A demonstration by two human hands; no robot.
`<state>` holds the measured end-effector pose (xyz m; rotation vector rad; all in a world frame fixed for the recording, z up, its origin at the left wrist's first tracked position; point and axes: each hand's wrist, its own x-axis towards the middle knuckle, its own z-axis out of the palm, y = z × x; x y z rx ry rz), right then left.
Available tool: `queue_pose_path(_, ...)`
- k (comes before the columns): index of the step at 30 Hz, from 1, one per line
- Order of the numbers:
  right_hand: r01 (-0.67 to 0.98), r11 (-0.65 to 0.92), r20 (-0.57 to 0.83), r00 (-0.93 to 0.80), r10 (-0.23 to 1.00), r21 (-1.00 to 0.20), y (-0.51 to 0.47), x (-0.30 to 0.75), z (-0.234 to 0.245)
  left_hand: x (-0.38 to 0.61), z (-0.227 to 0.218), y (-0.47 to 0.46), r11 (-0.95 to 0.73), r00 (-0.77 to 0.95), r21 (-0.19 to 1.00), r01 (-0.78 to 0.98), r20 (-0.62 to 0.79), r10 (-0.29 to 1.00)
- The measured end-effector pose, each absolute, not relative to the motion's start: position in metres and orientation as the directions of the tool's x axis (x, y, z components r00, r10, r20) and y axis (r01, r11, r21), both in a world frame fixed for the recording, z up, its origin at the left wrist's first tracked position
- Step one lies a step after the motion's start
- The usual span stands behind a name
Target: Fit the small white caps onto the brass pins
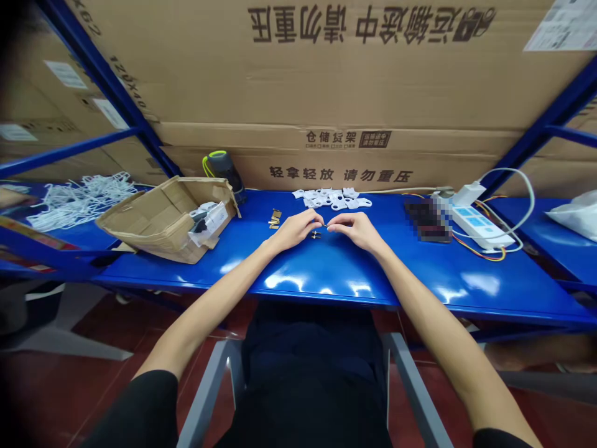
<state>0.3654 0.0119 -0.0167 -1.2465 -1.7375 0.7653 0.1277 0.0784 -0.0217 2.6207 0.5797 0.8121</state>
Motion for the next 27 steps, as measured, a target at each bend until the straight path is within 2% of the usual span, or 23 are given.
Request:
queue_pose_path(9, 0.533, 0.384, 0.335, -0.190, 0.923, -0.754, 0.0087, 0.3649, -0.0161, 0.1274, -0.0242, 0.0814, -0.884, 0.774, 0.365, 0.292, 0.453, 0.443)
queue_pose_path(15, 0.482, 0.349, 0.297, -0.183, 0.937, -0.804, 0.0099, 0.3649, -0.0196, 0.1276, -0.0228, 0.0808, -0.895, 0.778, 0.348, 0.280, 0.465, 0.423)
queue_pose_path(19, 0.461, 0.344, 0.292, -0.183, 0.939, -0.818, 0.0109, 0.3640, -0.0223, 0.1277, -0.0249, 0.0818, -0.866, 0.767, 0.425, 0.265, 0.451, 0.456)
queue_pose_path(27, 0.436, 0.385, 0.369, -0.125, 0.921, -0.814, 0.0058, 0.3596, -0.0157, 0.1320, -0.0295, 0.0868, -0.788, 0.733, 0.598, 0.146, 0.469, 0.492)
